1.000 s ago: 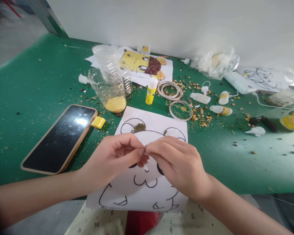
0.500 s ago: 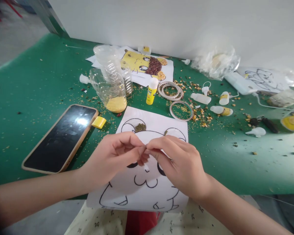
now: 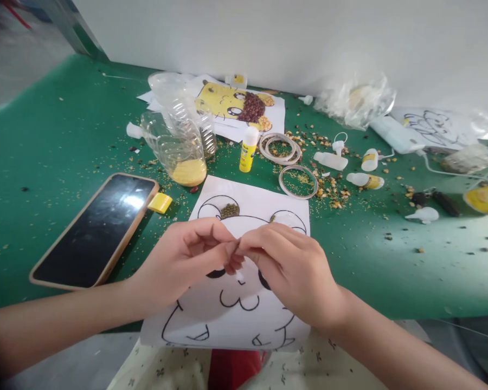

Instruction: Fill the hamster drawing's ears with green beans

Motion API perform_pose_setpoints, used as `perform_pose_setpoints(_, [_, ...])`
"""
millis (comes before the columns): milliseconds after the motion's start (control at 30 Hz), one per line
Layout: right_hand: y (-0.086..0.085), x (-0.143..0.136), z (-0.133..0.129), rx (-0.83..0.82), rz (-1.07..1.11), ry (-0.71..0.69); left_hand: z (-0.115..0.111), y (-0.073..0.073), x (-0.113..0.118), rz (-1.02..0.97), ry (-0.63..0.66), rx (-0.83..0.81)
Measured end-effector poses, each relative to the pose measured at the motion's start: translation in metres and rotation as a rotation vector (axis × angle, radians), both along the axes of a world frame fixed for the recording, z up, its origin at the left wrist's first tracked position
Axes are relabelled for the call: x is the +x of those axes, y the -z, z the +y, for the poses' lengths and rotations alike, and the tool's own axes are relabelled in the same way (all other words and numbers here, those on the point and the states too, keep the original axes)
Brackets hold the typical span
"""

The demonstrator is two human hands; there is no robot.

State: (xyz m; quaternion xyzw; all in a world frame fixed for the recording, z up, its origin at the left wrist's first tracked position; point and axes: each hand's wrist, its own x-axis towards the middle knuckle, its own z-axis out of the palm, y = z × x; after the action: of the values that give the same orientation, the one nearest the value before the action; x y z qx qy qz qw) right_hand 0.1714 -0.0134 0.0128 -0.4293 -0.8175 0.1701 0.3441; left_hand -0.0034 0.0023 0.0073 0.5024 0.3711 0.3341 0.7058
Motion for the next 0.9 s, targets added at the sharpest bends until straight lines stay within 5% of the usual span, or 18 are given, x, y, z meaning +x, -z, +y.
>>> perform_pose_setpoints(200, [0.0005,-0.0018,0.0004,0.021,0.026,0.102,0.0002,-0.0026,-0.0001,-0.005,-0.010,-0.009])
perform_pose_setpoints(467, [0.0018,0.0015,0.0027,0.070,0.055,-0.055,-0.0001,-0.0016,0.0013,-0.018,-0.014,-0.013])
perform_pose_setpoints(900, [-0.0024,-0.0002,0.0020,0.090,0.038,-0.079,-0.0028,-0.0006,-0.0021,0.058,-0.016,0.081])
